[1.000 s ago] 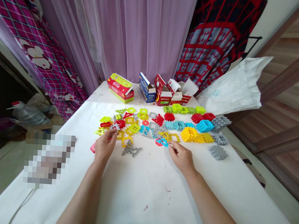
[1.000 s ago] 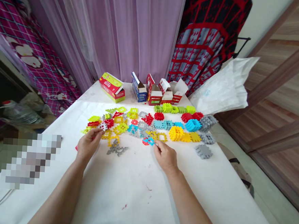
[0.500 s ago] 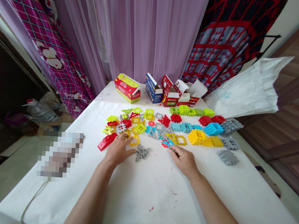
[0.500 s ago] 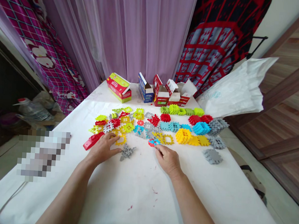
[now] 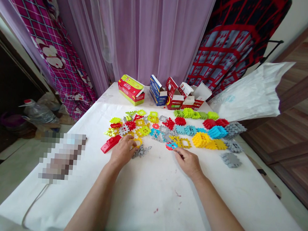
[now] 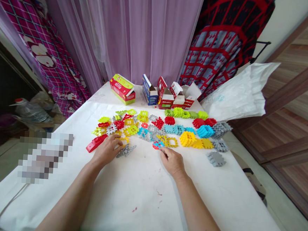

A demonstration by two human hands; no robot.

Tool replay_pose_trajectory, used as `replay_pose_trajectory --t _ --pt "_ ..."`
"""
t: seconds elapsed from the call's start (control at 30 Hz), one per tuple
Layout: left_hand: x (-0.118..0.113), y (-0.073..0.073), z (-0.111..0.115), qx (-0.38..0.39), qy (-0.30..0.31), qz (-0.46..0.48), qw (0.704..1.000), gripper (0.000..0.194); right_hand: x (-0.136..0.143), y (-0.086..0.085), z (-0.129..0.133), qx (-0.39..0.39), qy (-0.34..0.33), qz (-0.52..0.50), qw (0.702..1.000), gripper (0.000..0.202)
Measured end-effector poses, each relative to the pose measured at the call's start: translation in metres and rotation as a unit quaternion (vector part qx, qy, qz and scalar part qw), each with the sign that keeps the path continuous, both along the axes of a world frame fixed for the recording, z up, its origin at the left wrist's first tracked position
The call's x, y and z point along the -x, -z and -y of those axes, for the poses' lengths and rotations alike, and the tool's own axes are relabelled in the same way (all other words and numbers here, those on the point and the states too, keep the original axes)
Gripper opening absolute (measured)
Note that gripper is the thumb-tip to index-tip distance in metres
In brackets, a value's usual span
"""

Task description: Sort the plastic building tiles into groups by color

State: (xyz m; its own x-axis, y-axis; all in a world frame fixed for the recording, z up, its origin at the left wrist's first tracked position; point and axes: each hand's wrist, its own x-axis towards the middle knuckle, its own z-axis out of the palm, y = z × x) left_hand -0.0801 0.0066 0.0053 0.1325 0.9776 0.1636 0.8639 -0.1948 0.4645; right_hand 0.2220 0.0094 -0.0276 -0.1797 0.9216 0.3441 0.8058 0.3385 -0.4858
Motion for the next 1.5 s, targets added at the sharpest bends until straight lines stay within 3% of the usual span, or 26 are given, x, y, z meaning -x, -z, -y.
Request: replay_pose_trajectory --t 0.1,0.2,0.27,0.37,0.4,0.5,0.6,0.7,0.97,1.17,1.37,1.5 --pt "-0.005 -0.001 -0.001 0.009 -0.034 0.164 0.986 0.013 0.0 0.001 0.0 0.0 -0.001 -0.009 1.0 0.027" --pt "-0.012 -0.003 -0.002 0.073 -0.056 0.359 0.929 0.027 -0.002 0.004 -0.001 -0.001 -0.005 -0.014 1.0 0.027" --pt "-0.019 -0.005 -0.001 0.158 -0.049 0.484 0.859 0.033 -0.002 0.004 -0.001 0.0 -0.002 -0.013 1.0 0.027" --pt "-0.03 -0.009 0.004 0.284 -0.034 0.645 0.708 0.028 0.006 -0.003 0.0 -0.017 -0.001 -0.025 1.0 0.028" --pt "-0.033 -0.011 0.006 0.309 -0.036 0.673 0.671 0.025 0.011 -0.009 0.002 -0.034 -0.007 -0.03 0.999 0.029" --pt "-0.04 -0.013 0.008 0.351 -0.051 0.704 0.616 0.022 0.032 -0.028 0.004 -0.1 -0.045 -0.025 0.994 0.035" --pt "-0.042 -0.014 0.008 0.356 -0.052 0.699 0.617 0.022 0.053 -0.044 0.003 -0.128 -0.098 0.008 0.987 0.05" --pt "-0.042 -0.014 0.008 0.353 -0.047 0.694 0.626 0.023 0.066 -0.05 -0.002 -0.116 -0.133 0.04 0.983 0.058" --pt "-0.041 -0.014 0.008 0.36 -0.038 0.704 0.611 0.014 0.067 -0.047 -0.005 -0.098 -0.138 0.053 0.984 0.051" --pt "-0.044 -0.014 0.01 0.367 -0.034 0.695 0.617 0.012 0.06 -0.048 -0.001 -0.1 -0.147 0.055 0.983 0.054" --pt "-0.046 -0.013 0.011 0.369 -0.033 0.682 0.631 0.01 0.058 -0.039 0.004 -0.106 -0.131 0.037 0.985 0.054" --pt "-0.047 -0.014 0.012 0.362 -0.029 0.663 0.655 0.014 0.058 -0.033 0.008 -0.129 -0.104 0.009 0.986 0.047"
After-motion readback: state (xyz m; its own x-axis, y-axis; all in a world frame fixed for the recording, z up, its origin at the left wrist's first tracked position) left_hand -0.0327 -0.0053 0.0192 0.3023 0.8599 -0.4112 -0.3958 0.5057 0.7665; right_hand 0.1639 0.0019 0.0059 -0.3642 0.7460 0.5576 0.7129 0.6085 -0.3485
